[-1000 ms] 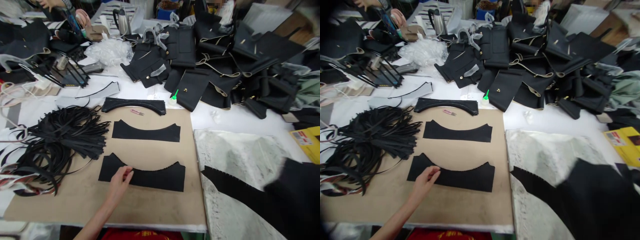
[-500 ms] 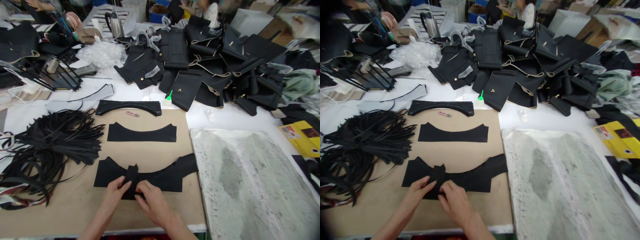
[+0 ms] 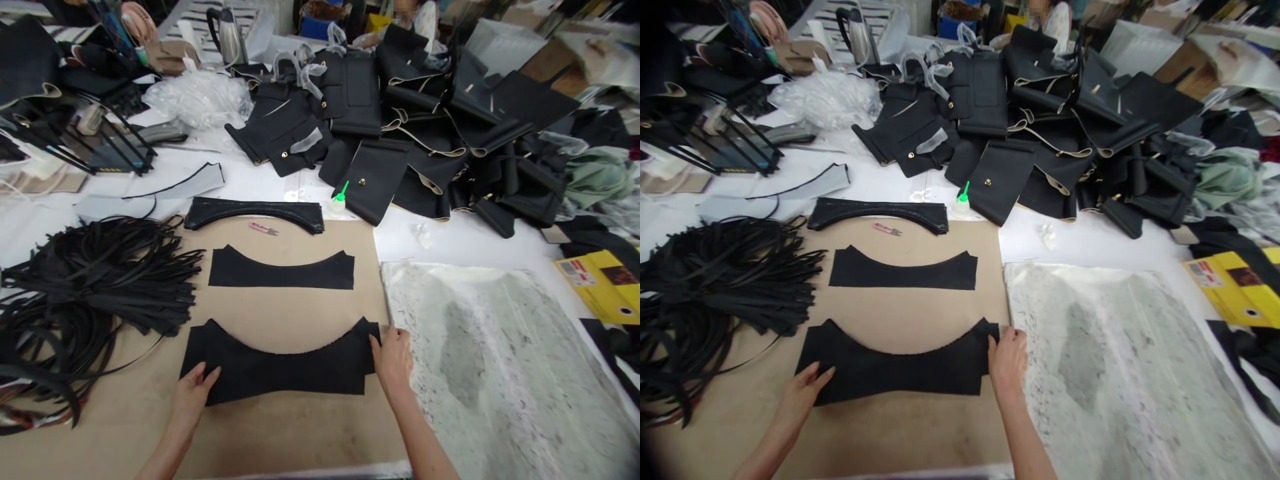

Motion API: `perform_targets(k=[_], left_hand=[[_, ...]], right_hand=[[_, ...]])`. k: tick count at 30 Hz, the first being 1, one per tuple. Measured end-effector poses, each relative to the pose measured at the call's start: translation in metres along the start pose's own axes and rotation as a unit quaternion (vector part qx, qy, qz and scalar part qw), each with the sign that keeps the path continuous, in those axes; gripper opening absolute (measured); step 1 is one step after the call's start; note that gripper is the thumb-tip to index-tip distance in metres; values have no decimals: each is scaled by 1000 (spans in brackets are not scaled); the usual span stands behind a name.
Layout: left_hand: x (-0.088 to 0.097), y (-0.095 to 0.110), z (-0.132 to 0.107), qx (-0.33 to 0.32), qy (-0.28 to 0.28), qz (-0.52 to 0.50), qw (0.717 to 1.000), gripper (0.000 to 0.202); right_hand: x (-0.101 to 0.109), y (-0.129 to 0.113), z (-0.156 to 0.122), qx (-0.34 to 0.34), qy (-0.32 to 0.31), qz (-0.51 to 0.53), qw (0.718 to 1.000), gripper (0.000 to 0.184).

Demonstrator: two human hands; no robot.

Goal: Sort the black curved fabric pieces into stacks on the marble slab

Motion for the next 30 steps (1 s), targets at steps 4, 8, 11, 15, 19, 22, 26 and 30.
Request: perform_targets(k=[4, 8, 11, 15, 19, 22, 26, 30], left_hand=[[-5, -3, 8, -16, -17, 10, 1000, 26], [-7, 0, 7, -36, -34, 25, 998, 33], [-6, 8, 4, -56, -36, 49, 997, 37], [2, 22, 3, -68, -6, 10, 998, 44], [9, 57, 15, -94, -29, -52, 994, 52], [9, 103, 36, -146, -112, -111, 977, 47], [17, 146, 82, -179, -135, -168, 960, 45], [10, 161, 129, -199, -131, -151, 959, 55]], right_hand=[[0, -5, -1, -12, -6, -24, 1000, 31], [-6, -11, 2, -8, -33, -24, 999, 28], [-15, -11, 5, -4, -53, -11, 999, 28], [-25, 5, 10, -9, -83, 73, 994, 33], [-7, 19, 20, -31, -63, 269, 961, 43], [15, 5, 34, -22, -30, 401, 915, 59], [28, -40, 65, 45, -18, 539, 841, 76], [18, -74, 101, 96, -14, 561, 822, 70]])
Point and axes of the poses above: each hand's wrist, its own z-axis towards the middle knuckle, its own x-axis out of the back of the hand, y = z × x, the point moved 8 cm from there along z, towards the middle knuckle, and after that the axes turned 11 degrees about -y, right-handed, at the moved point
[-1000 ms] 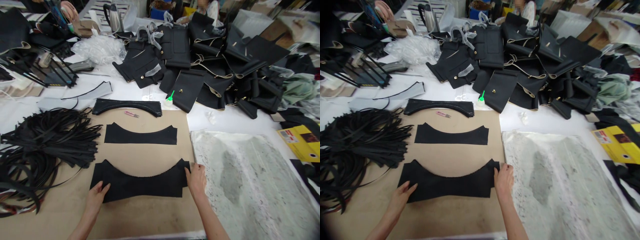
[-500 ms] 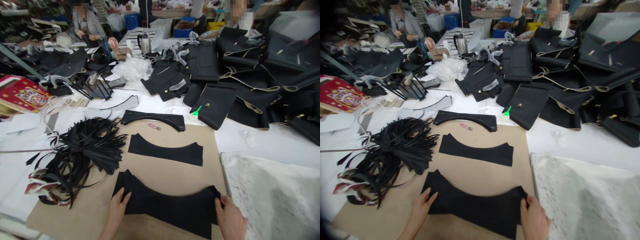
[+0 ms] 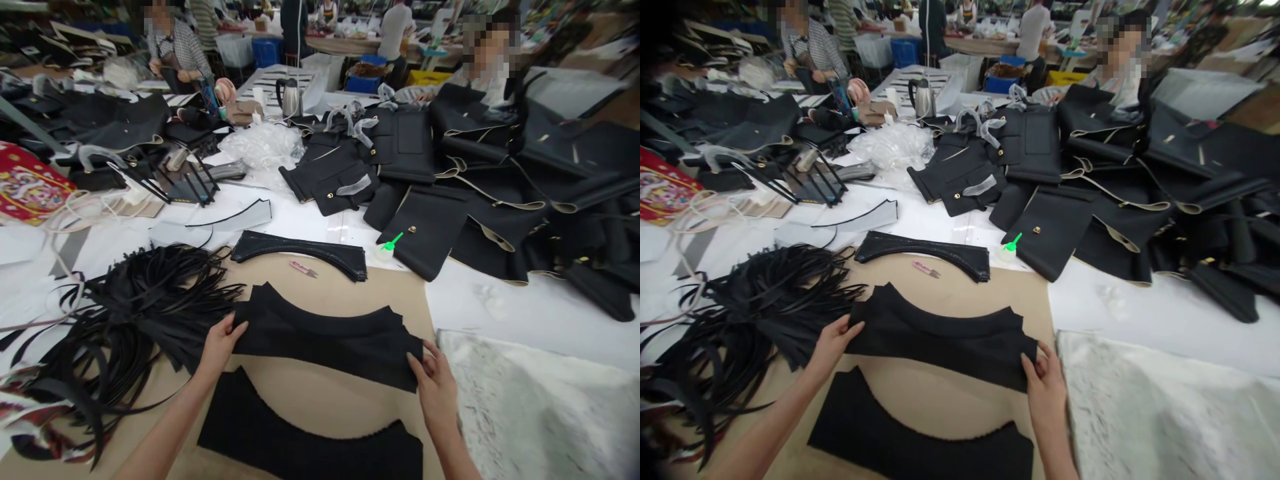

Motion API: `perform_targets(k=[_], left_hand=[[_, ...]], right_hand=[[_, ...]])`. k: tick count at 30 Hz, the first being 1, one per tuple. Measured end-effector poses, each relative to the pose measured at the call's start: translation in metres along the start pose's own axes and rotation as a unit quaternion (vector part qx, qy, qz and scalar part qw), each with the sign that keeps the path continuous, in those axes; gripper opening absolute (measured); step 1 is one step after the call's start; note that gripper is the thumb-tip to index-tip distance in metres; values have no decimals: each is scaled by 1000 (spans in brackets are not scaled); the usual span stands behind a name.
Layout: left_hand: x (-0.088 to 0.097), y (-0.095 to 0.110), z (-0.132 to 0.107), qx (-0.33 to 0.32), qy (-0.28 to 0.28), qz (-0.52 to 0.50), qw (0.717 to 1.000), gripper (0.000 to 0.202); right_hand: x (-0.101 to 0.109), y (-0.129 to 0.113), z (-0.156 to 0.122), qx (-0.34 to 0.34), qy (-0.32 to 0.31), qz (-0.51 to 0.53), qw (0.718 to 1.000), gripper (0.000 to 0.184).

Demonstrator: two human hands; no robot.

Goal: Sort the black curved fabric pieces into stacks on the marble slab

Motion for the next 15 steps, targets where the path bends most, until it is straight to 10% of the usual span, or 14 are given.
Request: perform_targets(k=[15], left_hand=[[12, -33, 37, 44, 59, 133, 988, 32]], right_hand=[[-24, 5, 30, -7, -8, -214, 977, 61]])
Point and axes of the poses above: each hand's wrist, its own z-axis towards the middle knuckle, its own x-axis out of the back of the hand, y = z × x, the point moved 8 cm from there along z, towards the middle knuckle, and after that the axes turned 11 degrees about -y, right-handed, at the moved point
